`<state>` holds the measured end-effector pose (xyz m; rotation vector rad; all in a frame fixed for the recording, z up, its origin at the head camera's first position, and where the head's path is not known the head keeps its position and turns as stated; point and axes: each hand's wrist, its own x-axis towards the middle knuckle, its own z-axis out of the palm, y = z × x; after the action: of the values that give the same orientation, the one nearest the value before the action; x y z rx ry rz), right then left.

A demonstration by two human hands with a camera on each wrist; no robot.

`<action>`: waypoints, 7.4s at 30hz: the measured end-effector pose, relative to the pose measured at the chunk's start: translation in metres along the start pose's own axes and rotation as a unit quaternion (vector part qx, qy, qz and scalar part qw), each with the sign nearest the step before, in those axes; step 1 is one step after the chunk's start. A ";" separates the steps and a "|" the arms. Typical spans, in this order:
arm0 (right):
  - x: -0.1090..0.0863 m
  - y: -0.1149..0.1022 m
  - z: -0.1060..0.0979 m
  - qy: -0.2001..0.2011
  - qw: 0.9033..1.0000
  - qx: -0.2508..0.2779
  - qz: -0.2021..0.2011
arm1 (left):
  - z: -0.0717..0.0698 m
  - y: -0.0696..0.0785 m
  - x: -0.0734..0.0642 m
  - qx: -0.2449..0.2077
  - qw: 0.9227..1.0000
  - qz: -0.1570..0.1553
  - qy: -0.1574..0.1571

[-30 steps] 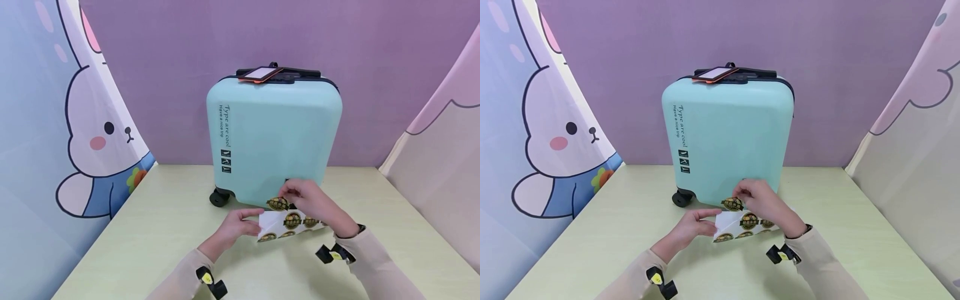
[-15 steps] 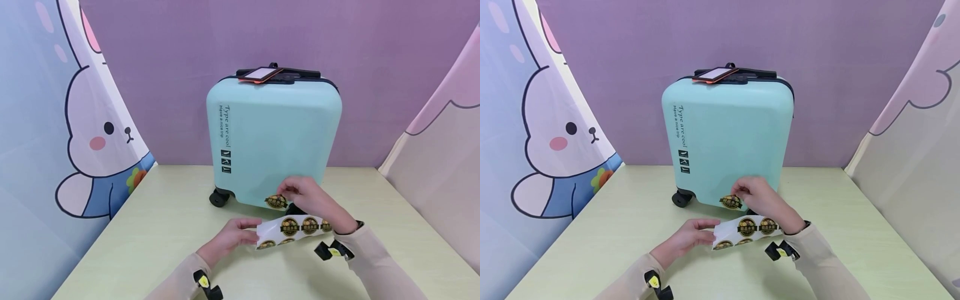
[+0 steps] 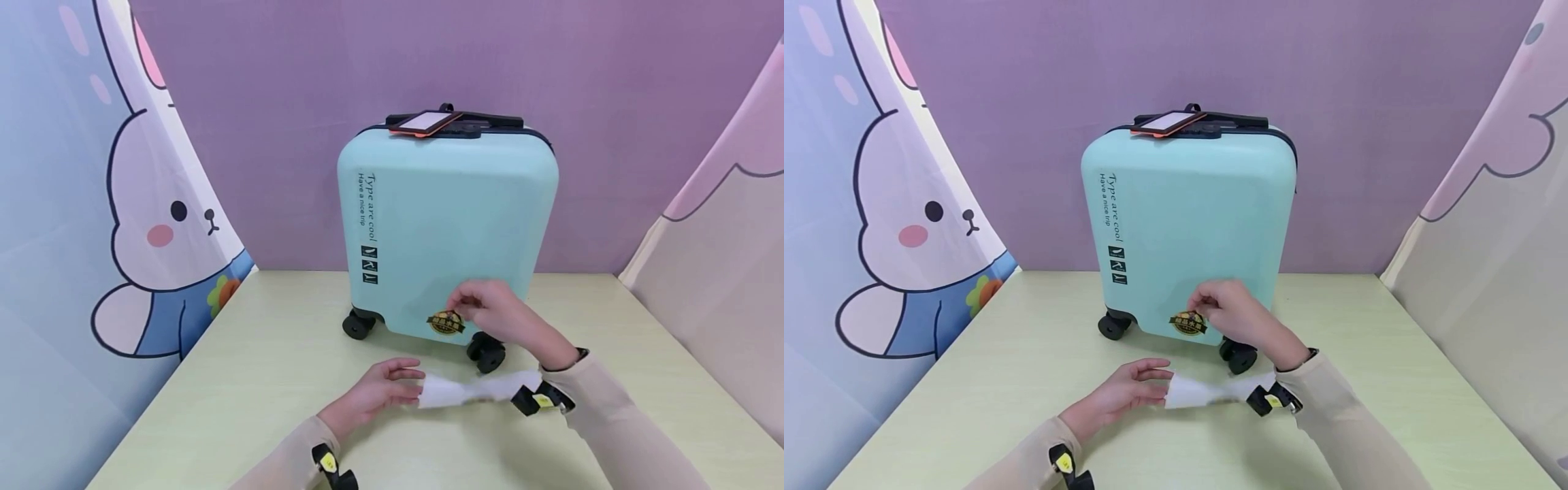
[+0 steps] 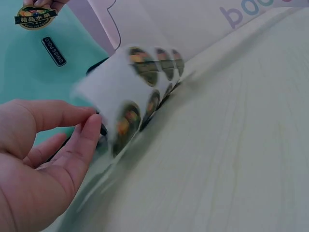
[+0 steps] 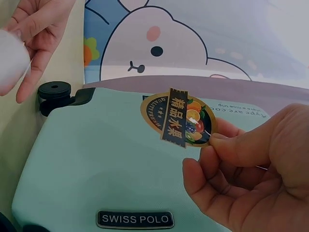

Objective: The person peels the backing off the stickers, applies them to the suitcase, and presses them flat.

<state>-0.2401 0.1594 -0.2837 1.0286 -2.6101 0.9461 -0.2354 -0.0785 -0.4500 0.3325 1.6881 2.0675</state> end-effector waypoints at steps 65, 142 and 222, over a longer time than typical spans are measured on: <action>0.049 -0.020 -0.029 -0.024 1.000 -0.008 0.008 | 0.057 0.097 0.021 -0.250 0.954 0.130 0.100; 0.113 -0.093 -0.081 0.007 0.992 -0.124 -0.028 | 0.051 0.197 0.031 -0.340 0.892 0.261 0.141; 0.102 -0.093 -0.091 0.060 0.995 -0.063 -0.046 | 0.044 0.202 0.026 -0.337 0.895 0.286 0.057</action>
<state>-0.2595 0.1079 -0.1278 1.0173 -2.4669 0.7848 -0.2759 -0.0590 -0.2468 0.5182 0.8625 2.9929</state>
